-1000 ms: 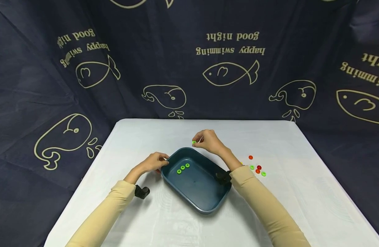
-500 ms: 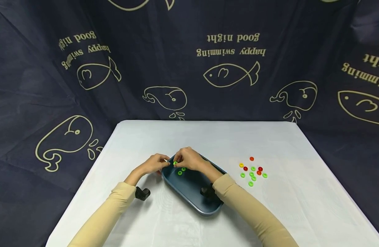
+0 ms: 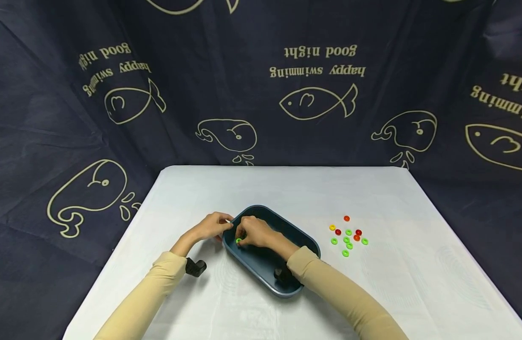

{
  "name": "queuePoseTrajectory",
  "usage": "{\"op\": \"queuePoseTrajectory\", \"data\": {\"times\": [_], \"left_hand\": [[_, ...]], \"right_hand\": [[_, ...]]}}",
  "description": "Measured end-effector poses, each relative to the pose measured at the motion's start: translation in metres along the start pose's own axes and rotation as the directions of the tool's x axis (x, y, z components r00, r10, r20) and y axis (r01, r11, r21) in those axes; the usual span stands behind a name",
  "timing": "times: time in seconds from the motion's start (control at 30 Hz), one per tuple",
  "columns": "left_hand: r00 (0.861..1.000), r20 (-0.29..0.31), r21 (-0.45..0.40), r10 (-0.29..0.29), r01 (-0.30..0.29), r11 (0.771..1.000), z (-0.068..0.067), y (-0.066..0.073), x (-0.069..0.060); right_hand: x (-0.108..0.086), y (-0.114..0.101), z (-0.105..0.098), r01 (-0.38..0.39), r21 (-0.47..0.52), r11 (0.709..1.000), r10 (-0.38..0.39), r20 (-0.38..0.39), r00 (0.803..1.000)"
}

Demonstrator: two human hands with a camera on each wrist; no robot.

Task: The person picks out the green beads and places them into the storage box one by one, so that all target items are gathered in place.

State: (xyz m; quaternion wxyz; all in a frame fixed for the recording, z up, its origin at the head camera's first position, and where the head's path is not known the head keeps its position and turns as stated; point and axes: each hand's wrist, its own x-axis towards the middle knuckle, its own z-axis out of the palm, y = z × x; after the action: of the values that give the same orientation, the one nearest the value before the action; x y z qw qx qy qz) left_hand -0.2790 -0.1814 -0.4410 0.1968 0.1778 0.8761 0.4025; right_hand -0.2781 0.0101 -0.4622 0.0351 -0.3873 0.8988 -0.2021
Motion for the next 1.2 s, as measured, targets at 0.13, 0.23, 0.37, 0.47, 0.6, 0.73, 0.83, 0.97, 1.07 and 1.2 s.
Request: {"op": "queuePoseTrajectory", "data": {"times": [0.13,0.23,0.37,0.47,0.6,0.73,0.83,0.97,1.07,1.2], "left_hand": [[1.0,-0.006,0.004,-0.002,0.002,1.0,0.0,0.001,0.0],[1.0,-0.008,0.003,-0.002,0.002,1.0,0.0,0.002,-0.001],[1.0,-0.008,-0.005,-0.003,0.003,1.0,0.0,0.002,-0.001],[1.0,-0.008,-0.007,-0.003,0.003,1.0,0.001,0.002,0.0],[1.0,-0.007,0.001,-0.004,0.004,1.0,0.001,0.0,0.0],[1.0,-0.006,0.003,-0.003,0.003,1.0,0.002,0.0,0.0],[1.0,-0.001,-0.001,-0.002,0.002,1.0,0.001,0.0,0.0],[1.0,0.007,-0.003,-0.003,0.003,1.0,0.0,0.0,0.0],[1.0,0.011,-0.006,-0.006,0.006,1.0,-0.001,0.0,0.0],[1.0,0.006,-0.004,-0.008,0.008,1.0,-0.001,0.002,0.0]], "right_hand": [[0.0,-0.001,0.002,-0.002,-0.023,1.0,0.002,0.007,1.0],[0.0,-0.001,0.003,-0.015,-0.04,0.999,0.015,0.019,1.0],[0.0,-0.001,0.004,-0.024,-0.053,0.998,0.026,0.027,0.999],[-0.001,0.0,0.005,-0.024,-0.049,0.998,0.025,0.02,0.999],[-0.001,0.0,0.006,-0.028,-0.042,0.999,0.029,0.016,0.999],[-0.001,0.0,0.005,-0.033,-0.027,0.999,0.033,0.019,0.999],[-0.001,0.0,0.001,-0.04,-0.001,0.999,0.04,0.017,0.999],[-0.003,0.0,-0.007,-0.056,0.021,0.998,0.056,0.003,0.998],[-0.005,0.0,-0.015,-0.064,0.025,0.998,0.064,-0.012,0.998],[-0.007,0.001,-0.029,-0.076,0.055,0.996,0.078,-0.032,0.996]]}}
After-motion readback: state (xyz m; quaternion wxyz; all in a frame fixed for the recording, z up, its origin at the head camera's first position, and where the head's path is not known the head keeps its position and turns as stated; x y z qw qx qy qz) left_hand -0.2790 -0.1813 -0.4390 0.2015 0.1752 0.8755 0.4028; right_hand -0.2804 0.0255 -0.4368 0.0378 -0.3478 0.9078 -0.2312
